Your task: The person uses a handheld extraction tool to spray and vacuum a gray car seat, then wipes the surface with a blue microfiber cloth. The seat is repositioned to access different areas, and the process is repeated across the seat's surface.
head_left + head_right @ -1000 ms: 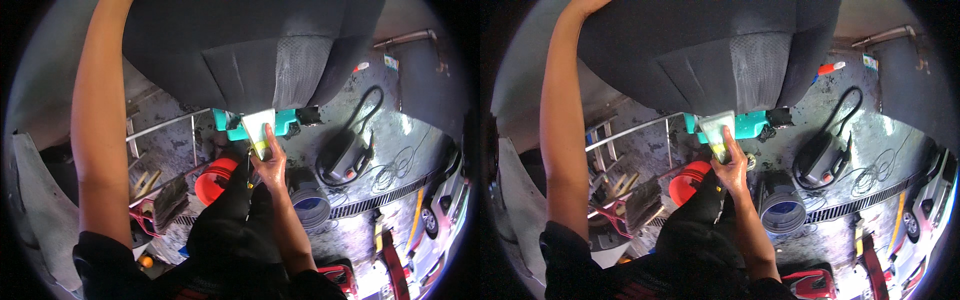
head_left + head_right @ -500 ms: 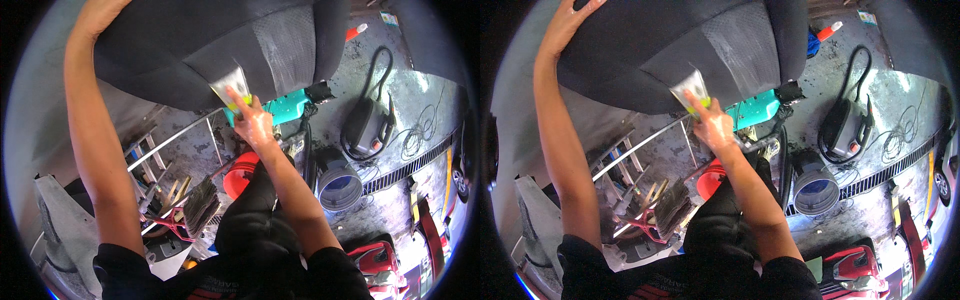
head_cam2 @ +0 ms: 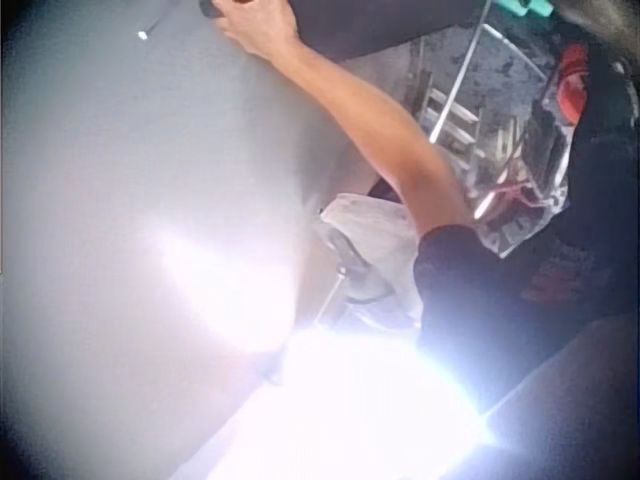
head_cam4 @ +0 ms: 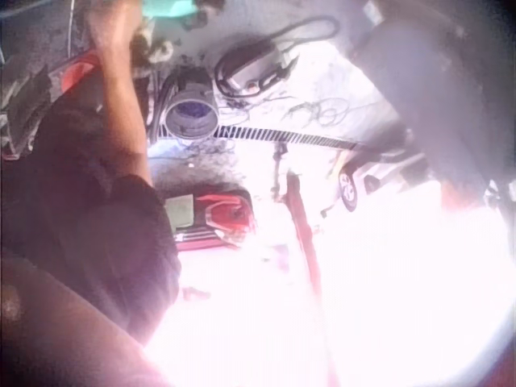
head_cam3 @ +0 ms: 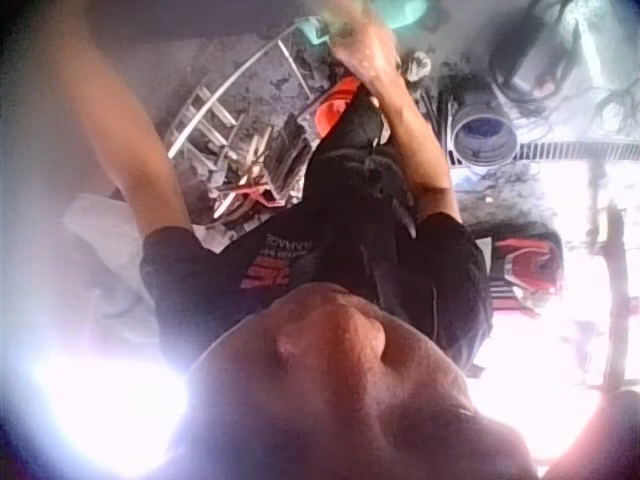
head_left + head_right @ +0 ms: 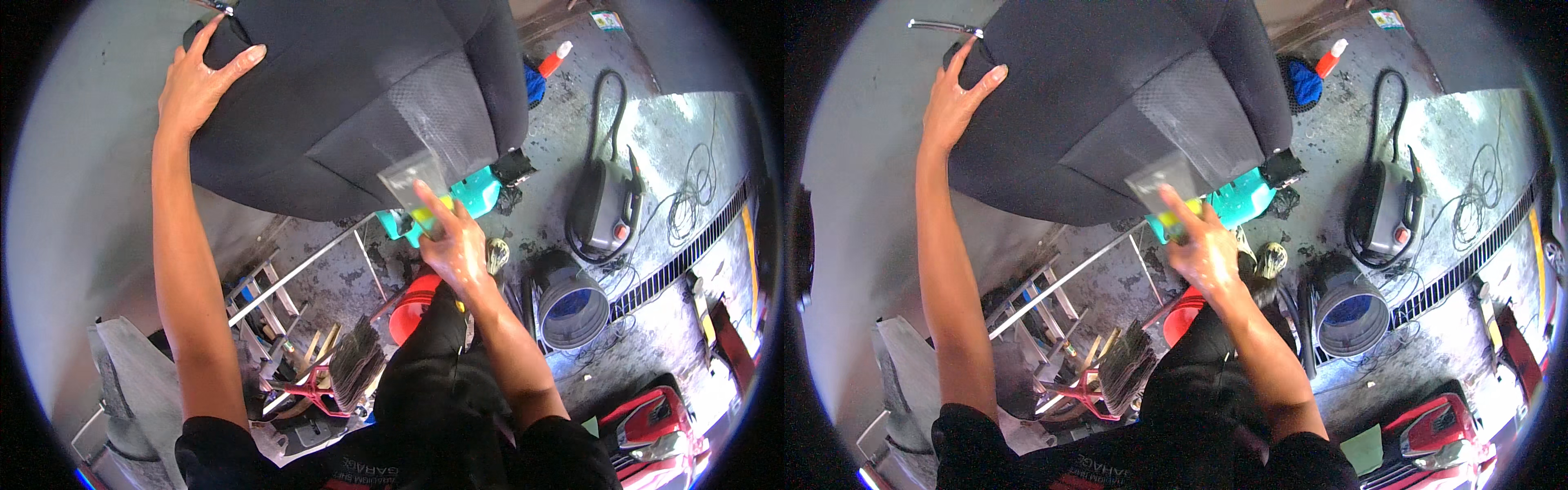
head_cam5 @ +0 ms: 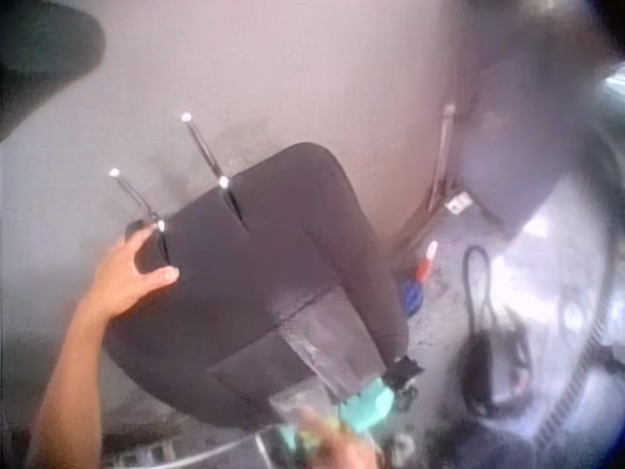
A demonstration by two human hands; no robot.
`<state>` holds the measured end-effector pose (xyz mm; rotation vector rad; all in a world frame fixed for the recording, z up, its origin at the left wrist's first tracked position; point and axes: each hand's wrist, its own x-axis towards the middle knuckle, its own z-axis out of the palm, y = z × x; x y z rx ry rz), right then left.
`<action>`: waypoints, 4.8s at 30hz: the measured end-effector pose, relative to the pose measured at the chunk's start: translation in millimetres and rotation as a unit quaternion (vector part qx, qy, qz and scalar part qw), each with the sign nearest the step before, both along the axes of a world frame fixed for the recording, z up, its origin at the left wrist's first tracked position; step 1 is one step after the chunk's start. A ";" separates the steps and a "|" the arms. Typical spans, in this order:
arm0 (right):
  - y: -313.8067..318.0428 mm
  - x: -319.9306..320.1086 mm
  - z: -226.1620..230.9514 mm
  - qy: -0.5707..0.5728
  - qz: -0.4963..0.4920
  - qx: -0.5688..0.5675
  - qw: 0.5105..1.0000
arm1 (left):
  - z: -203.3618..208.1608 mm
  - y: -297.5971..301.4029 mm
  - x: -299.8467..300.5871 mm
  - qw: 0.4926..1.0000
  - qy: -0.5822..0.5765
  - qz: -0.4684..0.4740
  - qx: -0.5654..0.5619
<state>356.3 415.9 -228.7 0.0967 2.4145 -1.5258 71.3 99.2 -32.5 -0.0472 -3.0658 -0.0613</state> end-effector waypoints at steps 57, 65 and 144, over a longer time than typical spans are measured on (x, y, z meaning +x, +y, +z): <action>1.2 42.6 -208.7 0.081 0.132 0.117 0.981 | 14.4 -35.0 -10.3 0.998 -0.032 -0.031 -0.051; 54.3 25.1 -123.8 -0.016 0.070 0.130 0.989 | 5.8 -20.0 -7.3 0.999 -0.020 -0.040 0.007; 69.9 3.7 -215.8 -0.114 -0.164 0.116 0.973 | 30.7 -72.1 -11.1 0.993 -0.051 -0.035 -0.105</action>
